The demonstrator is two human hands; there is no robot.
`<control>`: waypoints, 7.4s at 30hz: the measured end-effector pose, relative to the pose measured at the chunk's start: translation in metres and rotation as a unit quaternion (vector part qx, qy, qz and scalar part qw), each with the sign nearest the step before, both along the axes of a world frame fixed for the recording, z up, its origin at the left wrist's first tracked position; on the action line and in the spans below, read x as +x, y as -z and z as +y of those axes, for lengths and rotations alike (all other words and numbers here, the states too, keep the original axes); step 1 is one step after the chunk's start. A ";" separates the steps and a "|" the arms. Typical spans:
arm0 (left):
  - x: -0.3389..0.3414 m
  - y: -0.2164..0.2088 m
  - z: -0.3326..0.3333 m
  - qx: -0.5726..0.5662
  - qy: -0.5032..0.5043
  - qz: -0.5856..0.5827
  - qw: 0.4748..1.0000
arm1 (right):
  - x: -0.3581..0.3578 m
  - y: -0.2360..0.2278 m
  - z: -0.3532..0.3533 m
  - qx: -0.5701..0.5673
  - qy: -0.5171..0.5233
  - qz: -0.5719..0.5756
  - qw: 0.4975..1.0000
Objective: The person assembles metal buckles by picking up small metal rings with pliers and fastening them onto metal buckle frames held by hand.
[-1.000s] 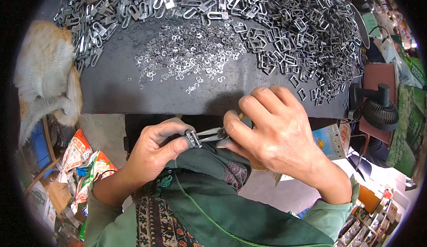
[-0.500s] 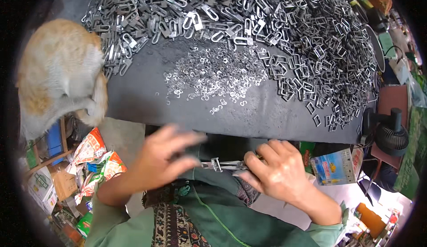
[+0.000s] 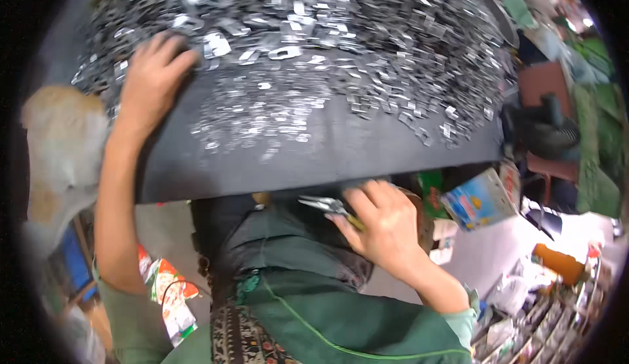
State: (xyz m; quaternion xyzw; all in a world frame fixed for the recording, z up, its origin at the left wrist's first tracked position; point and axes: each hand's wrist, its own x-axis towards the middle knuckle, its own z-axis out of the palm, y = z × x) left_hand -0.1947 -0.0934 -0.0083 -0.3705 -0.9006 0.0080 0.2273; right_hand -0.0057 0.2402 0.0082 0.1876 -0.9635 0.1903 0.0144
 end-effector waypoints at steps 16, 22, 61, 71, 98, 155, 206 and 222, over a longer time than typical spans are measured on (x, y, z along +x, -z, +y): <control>0.059 -0.011 -0.025 0.687 -0.108 -0.359 0.622 | -0.071 0.016 0.068 0.121 0.159 0.175 0.964; 0.157 -0.020 0.038 0.691 -0.161 -0.596 0.377 | -0.066 0.002 0.062 0.056 0.163 0.111 0.979; 0.191 0.007 0.063 0.643 -0.046 -0.712 0.279 | -0.094 -0.044 -0.024 0.213 -0.150 0.062 0.964; 0.186 0.011 0.070 0.592 -0.058 -0.737 0.321 | -0.122 -0.036 -0.017 0.239 -0.251 0.131 0.929; 0.178 -0.003 0.090 0.673 -0.090 -0.664 0.313 | -0.094 -0.070 -0.017 0.105 -0.312 0.046 0.943; 0.182 0.000 0.085 0.548 -0.070 -0.737 0.388 | -0.055 -0.033 -0.021 -0.003 -0.022 -0.059 0.998; 0.174 -0.011 0.068 0.607 -0.075 -0.729 0.309 | -0.074 -0.046 -0.028 0.060 -0.295 0.057 0.952; -0.022 -0.007 0.018 0.018 -0.091 0.107 0.990 | -0.018 -0.017 -0.042 0.082 -0.121 -0.023 0.989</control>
